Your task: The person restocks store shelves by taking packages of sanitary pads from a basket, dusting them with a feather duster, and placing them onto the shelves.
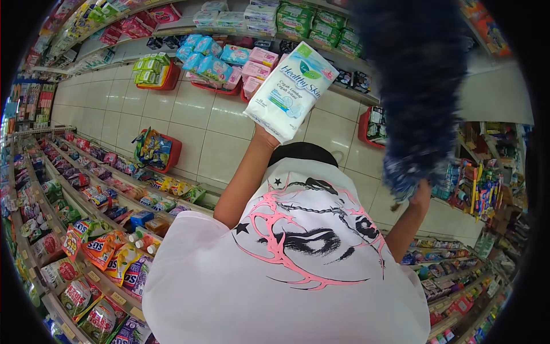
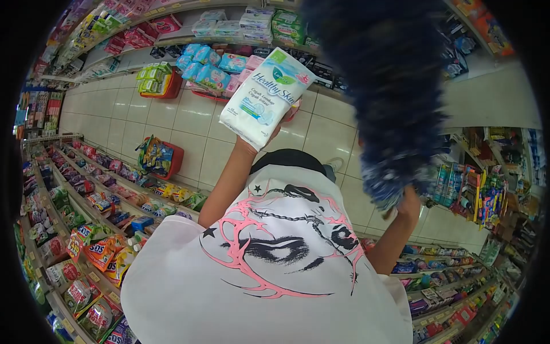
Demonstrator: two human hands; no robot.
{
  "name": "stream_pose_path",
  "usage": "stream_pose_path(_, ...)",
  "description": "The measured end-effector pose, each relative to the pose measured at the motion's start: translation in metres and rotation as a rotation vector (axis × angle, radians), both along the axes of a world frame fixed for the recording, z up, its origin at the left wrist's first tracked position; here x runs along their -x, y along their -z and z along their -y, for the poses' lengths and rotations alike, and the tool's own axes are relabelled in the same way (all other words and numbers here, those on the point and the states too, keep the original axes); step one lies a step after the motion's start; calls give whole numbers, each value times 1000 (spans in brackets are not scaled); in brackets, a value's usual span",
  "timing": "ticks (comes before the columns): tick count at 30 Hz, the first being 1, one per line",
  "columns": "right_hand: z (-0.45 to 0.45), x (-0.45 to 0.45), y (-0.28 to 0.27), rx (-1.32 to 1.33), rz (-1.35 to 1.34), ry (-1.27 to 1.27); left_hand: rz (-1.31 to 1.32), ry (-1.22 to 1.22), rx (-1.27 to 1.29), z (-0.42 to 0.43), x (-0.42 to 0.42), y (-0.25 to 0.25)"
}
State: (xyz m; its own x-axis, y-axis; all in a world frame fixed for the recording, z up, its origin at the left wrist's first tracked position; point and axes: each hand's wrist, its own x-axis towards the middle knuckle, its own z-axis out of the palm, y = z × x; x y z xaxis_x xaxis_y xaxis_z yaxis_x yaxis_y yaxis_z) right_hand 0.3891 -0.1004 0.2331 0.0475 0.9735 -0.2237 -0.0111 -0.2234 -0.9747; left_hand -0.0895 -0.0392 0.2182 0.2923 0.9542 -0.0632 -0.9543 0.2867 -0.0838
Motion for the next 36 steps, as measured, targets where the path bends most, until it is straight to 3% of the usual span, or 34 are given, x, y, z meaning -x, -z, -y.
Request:
stream_pose_path(1,7,-17,10,76,603,43,64,-4,16,-1,2,1)
stream_pose_path(2,9,-10,-6,73,602,40,63,-8,13,-2,4,1)
stream_pose_path(4,13,27,-64,211,456,-321,45,-33,11,-1,9,3)
stream_pose_path(5,11,34,-70,212,454,-320,36,-40,11,0,11,3)
stream_pose_path(7,3,40,-75,23,445,-690,22,-47,13,0,9,5)
stream_pose_path(11,-12,82,-100,392,556,-578,-6,-59,13,1,4,6)
stream_pose_path(12,-8,86,-96,330,492,-448,-13,-67,11,1,4,7)
stream_pose_path(16,-8,77,-77,361,437,-406,-41,-106,6,2,6,8)
stream_pose_path(21,-1,65,-56,359,211,-25,-73,-152,3,9,9,17)
stream_pose_path(23,-5,65,-56,368,264,2,307,-41,-403,12,12,29)
stream_pose_path(24,-6,70,-60,341,240,74,267,-44,-155,14,14,26)
stream_pose_path(25,-9,74,-66,314,215,148,70,-93,-47,16,16,22)
stream_pose_path(27,-19,83,-85,353,336,155,143,-87,44,16,17,30)
stream_pose_path(29,-23,94,-102,585,570,208,63,-97,92,15,17,24)
stream_pose_path(31,-12,68,-81,570,472,196,-19,-108,137,17,18,24)
stream_pose_path(33,8,35,-43,205,161,25,132,-89,-111,20,21,40)
stream_pose_path(34,11,14,-29,168,106,-137,132,-85,-111,20,20,42)
stream_pose_path(36,7,28,-41,190,173,-176,68,-87,-44,18,19,45)
